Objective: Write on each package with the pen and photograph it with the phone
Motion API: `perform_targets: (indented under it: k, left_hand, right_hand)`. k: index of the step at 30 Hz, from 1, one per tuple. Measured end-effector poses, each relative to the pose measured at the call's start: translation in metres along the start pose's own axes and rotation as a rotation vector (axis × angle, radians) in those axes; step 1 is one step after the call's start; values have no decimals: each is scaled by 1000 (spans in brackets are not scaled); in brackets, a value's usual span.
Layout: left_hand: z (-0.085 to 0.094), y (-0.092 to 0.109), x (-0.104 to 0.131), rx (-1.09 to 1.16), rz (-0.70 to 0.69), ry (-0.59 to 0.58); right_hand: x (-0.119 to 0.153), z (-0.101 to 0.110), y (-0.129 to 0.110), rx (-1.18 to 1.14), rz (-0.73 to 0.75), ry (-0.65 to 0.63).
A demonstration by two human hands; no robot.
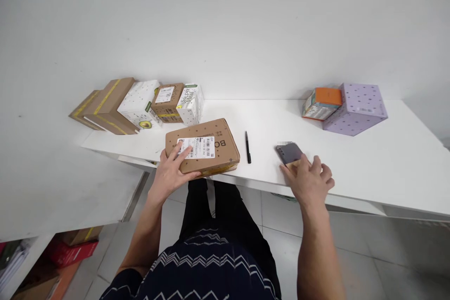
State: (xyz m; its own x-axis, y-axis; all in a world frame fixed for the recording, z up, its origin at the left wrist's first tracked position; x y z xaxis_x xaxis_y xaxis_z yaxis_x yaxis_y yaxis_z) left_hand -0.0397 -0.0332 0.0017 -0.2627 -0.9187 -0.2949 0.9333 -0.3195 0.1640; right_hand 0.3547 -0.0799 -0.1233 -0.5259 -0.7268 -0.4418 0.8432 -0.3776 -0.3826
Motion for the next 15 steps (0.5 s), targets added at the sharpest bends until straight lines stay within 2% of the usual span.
perform_targets:
  k: [2,3,7,10,12,15]
  left_hand:
    - [0,0,0,5,8,2]
    - [0,0,0,11,11,2]
    - [-1,-1,-1,59,19,13]
    - [0,-7,0,159,53,-2]
    - [1,-14,1,227,93,-9]
    - [5,-25,6,308,132,14]
  right_hand:
    - [1,3,-17,-126,35,20]
    - [2,5,-29,-229,44,-22]
    - [11,9,-94,-625,96,-348]
    - [18,10,-133,-713,127,-495]
    - [19,11,-146,-753,82,-535]
    - [17,13,-151,-833,0,-562]
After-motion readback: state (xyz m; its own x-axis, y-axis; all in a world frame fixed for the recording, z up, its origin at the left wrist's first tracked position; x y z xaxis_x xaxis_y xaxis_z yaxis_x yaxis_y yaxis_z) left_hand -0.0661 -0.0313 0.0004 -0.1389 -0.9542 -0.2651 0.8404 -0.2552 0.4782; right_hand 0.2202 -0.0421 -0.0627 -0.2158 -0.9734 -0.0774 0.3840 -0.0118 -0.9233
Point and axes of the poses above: each hand's wrist, its own x-axis away from the middle knuckle, its own z-axis out of the back of the hand, y = z × x, the point moved 1 cm from there along -x, towards the middle knuckle, and after that the axes turned 9 degrees about y, right-handed, at the moved point
